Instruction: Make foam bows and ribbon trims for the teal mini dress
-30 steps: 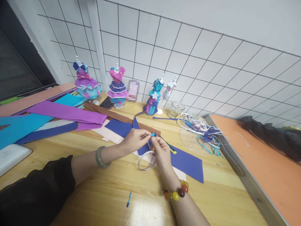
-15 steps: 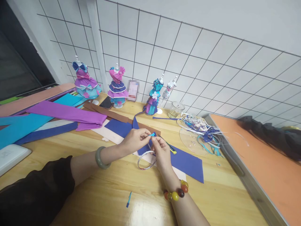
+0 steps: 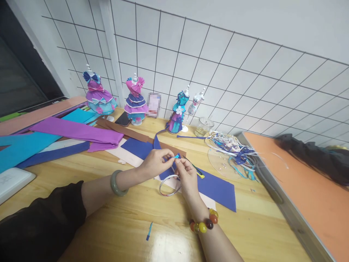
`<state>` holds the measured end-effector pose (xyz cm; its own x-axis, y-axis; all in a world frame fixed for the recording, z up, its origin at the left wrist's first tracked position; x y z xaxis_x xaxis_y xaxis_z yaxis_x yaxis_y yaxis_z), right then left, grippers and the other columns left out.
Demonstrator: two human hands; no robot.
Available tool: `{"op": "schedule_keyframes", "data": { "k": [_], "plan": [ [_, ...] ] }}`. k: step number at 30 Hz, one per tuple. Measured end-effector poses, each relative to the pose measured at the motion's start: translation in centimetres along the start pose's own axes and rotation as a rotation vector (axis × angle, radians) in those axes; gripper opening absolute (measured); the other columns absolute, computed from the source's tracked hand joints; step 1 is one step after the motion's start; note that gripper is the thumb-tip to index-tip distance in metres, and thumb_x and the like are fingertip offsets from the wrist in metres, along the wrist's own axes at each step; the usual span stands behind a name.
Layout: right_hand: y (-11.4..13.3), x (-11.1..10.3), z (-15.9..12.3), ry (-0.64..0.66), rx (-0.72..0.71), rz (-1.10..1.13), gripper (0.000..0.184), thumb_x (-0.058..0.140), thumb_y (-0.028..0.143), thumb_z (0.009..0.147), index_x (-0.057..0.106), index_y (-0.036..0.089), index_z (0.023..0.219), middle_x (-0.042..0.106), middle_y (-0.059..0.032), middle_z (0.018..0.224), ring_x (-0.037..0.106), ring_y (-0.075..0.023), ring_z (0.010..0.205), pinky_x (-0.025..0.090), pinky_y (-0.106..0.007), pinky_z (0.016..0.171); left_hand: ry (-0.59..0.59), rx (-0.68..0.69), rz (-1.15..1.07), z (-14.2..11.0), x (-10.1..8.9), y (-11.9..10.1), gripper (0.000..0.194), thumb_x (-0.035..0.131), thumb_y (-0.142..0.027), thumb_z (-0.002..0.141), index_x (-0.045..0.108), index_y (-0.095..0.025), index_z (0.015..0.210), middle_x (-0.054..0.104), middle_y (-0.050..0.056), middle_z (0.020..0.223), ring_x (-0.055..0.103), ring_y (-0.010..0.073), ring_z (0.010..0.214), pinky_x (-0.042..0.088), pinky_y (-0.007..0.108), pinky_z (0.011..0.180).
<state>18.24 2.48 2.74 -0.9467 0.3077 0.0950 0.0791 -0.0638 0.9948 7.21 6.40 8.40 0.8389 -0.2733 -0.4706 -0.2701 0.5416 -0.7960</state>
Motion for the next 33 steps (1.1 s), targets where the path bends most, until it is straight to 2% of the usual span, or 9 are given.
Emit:
{"op": "schedule_keyframes", "data": {
  "k": [20,29,33],
  "plan": [
    [-0.1,-0.4,0.0,-0.048,0.036,0.018,0.026,0.061,0.045,0.069,0.056,0.019,0.072,0.039,0.0062,0.047,0.033,-0.0072,0.041,0.034,-0.019,0.038,0.052,-0.106,-0.252,0.1,1.5,1.5,0.018,0.049,-0.026,0.075,0.061,-0.015,0.083,0.065,0.003,0.082,0.06,0.0114,0.075,0.047,0.021,0.069],
    [0.5,-0.4,0.0,-0.053,-0.05,-0.043,0.023,0.06,0.042,0.071,0.058,0.019,0.075,0.042,0.006,0.048,0.035,-0.0073,0.041,0.031,-0.019,0.04,0.05,-0.148,-0.318,0.0,1.6,2.1,0.019,0.052,-0.032,0.075,0.059,-0.015,0.079,0.063,0.003,0.077,0.06,0.0118,0.072,0.047,0.022,0.067],
    [0.8,-0.2,-0.2,-0.05,-0.051,-0.071,0.023,0.061,0.042,0.07,0.058,0.019,0.074,0.045,0.0056,0.049,0.035,-0.0069,0.041,0.032,-0.019,0.04,0.091,-0.207,-0.446,0.0,2.2,2.6,0.02,0.051,-0.032,0.076,0.057,-0.013,0.078,0.061,0.004,0.075,0.059,0.0118,0.071,0.048,0.021,0.06]
  ]
}}
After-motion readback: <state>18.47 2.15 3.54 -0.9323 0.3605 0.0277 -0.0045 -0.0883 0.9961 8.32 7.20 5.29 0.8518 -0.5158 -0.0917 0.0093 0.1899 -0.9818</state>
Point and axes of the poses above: each hand's wrist, its own z-axis towards the middle knuckle, its own x-axis out of the palm, y = z × x, the point moved 9 cm from there along z, towards the middle knuckle
